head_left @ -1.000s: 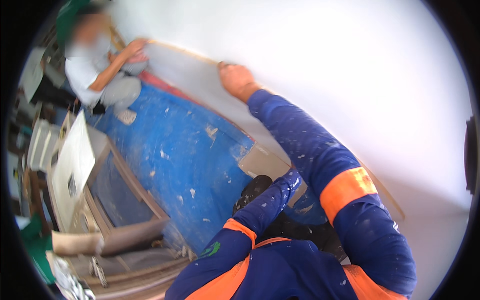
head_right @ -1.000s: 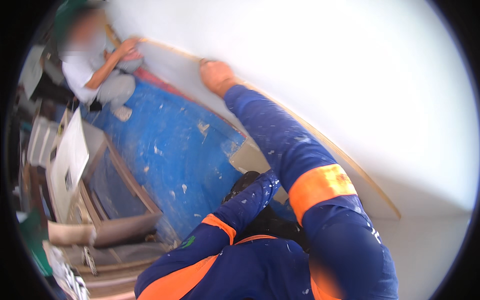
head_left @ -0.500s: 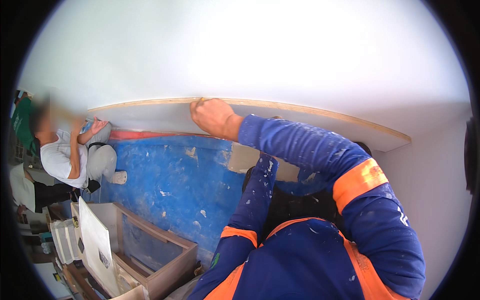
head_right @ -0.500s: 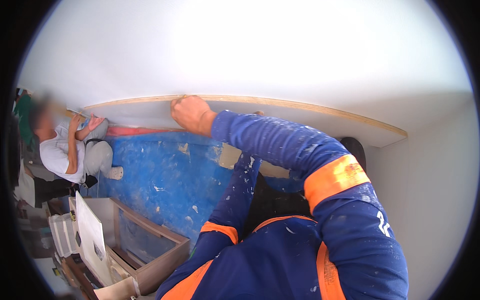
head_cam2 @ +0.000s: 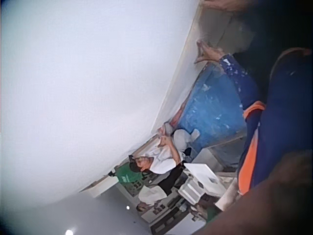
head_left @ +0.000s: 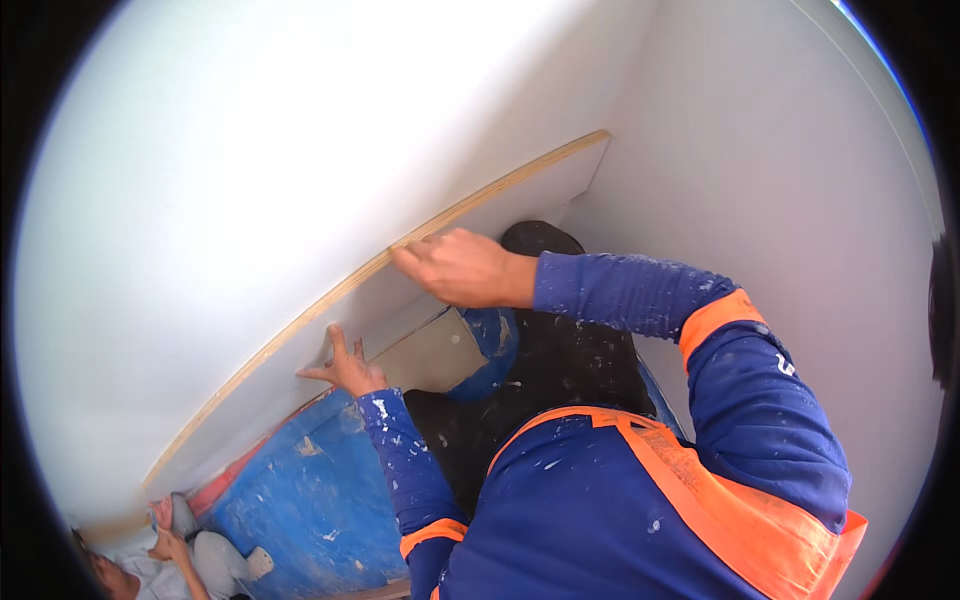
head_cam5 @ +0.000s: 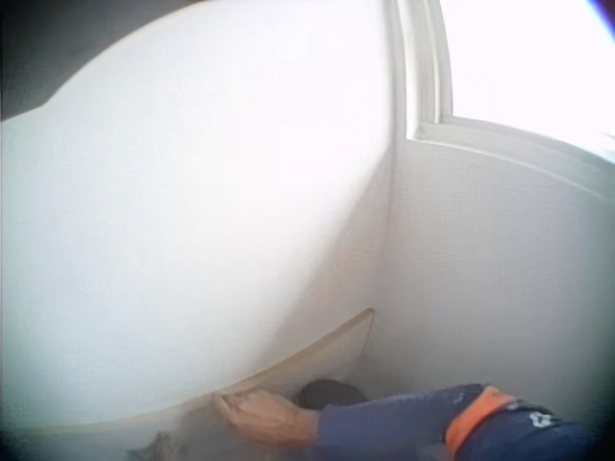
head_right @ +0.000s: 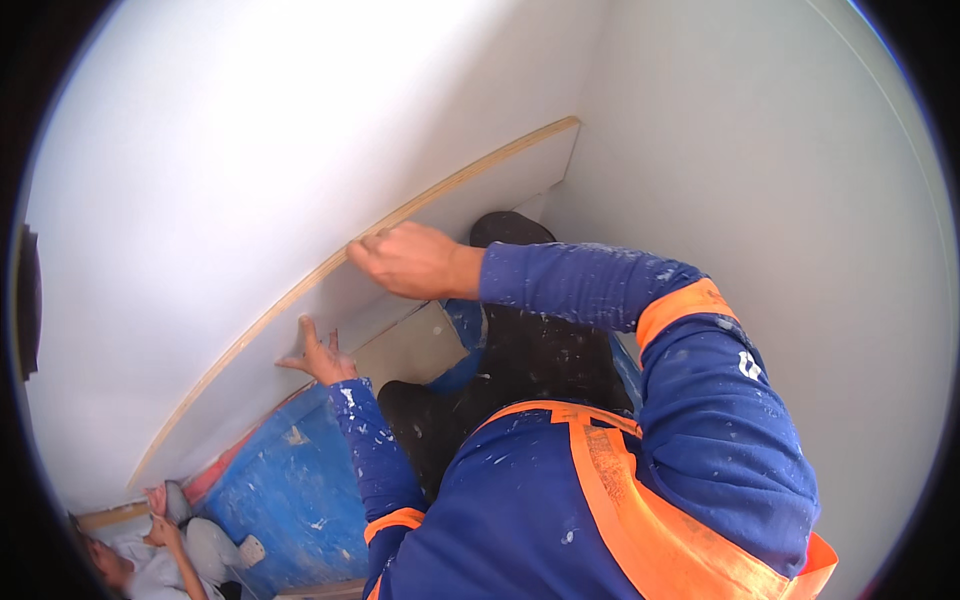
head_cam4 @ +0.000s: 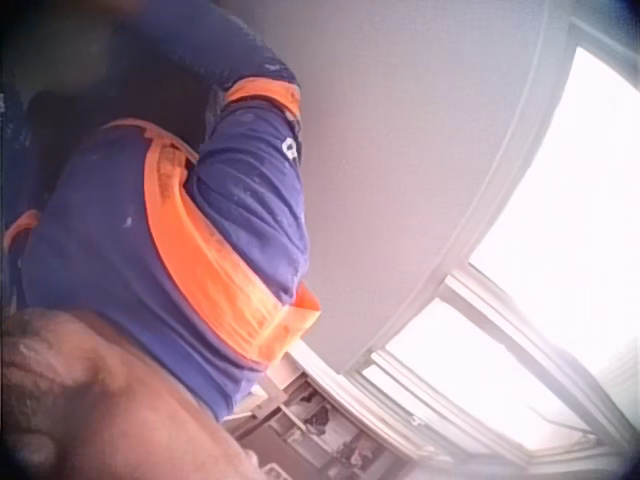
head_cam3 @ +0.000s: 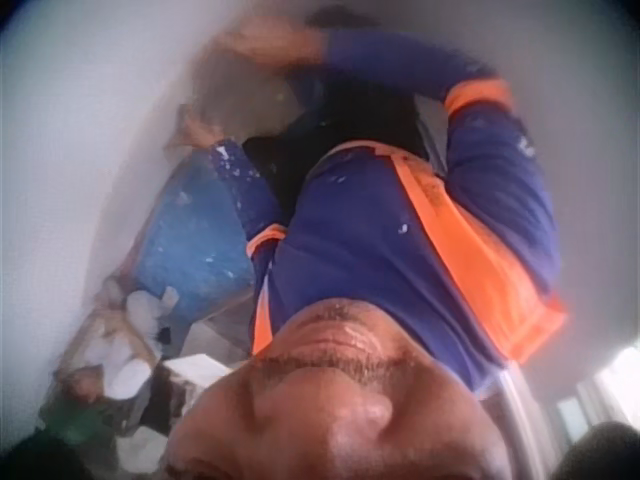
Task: The person positions and fits long, curved wooden wall panels along the base of a wall in a room under renovation. They repeatedly lift the panels, align them against the wall, and adjust their placement to ensure a proper fit.
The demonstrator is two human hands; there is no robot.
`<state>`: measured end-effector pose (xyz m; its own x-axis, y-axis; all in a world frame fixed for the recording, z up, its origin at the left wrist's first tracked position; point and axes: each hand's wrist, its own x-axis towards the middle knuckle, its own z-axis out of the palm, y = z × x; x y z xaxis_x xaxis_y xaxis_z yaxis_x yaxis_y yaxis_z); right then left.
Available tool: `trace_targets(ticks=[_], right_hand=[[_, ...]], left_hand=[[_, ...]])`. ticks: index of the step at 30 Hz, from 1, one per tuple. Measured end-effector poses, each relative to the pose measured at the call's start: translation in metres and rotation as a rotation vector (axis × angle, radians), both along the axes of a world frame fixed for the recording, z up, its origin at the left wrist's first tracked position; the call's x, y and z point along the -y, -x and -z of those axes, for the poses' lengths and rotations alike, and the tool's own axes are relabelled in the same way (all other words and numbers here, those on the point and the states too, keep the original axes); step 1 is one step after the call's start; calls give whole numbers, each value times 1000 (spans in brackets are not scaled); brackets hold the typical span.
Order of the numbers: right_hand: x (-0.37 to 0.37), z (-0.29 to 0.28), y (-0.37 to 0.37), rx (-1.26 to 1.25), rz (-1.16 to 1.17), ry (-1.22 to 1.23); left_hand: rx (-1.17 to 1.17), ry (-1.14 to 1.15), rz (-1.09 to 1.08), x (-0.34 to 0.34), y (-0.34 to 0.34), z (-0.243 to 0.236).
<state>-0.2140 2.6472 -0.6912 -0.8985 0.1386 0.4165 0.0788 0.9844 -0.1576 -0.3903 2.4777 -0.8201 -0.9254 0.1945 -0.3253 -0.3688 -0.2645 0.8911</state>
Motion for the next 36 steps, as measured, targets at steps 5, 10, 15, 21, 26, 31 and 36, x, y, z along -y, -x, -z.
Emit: trace_targets(ticks=[5, 10, 15, 21, 26, 31, 36], right_hand=[[-56, 4, -86, -61, 324, 48], [-102, 11, -149, -173, 596, 46], [-143, 18, -191, -202, 772, -45], [-145, 16, -198, -267, 875, -7], [-132, 11, -193, -365, 1049, 77], [-142, 17, -185, -399, 1111, 59], [-147, 19, -181, -390, 1134, 78]], left_hand=[[-44, -25, 14, 3, -3, 0], [-46, -25, 23, 4, -5, -2], [-40, -17, 11, 2, -4, 3], [-26, -14, 8, 5, 5, 16], [-1, -7, -1, 5, 6, 18], [-9, -13, 0, 5, 6, 20], [-27, -11, 11, 5, 7, 19]])
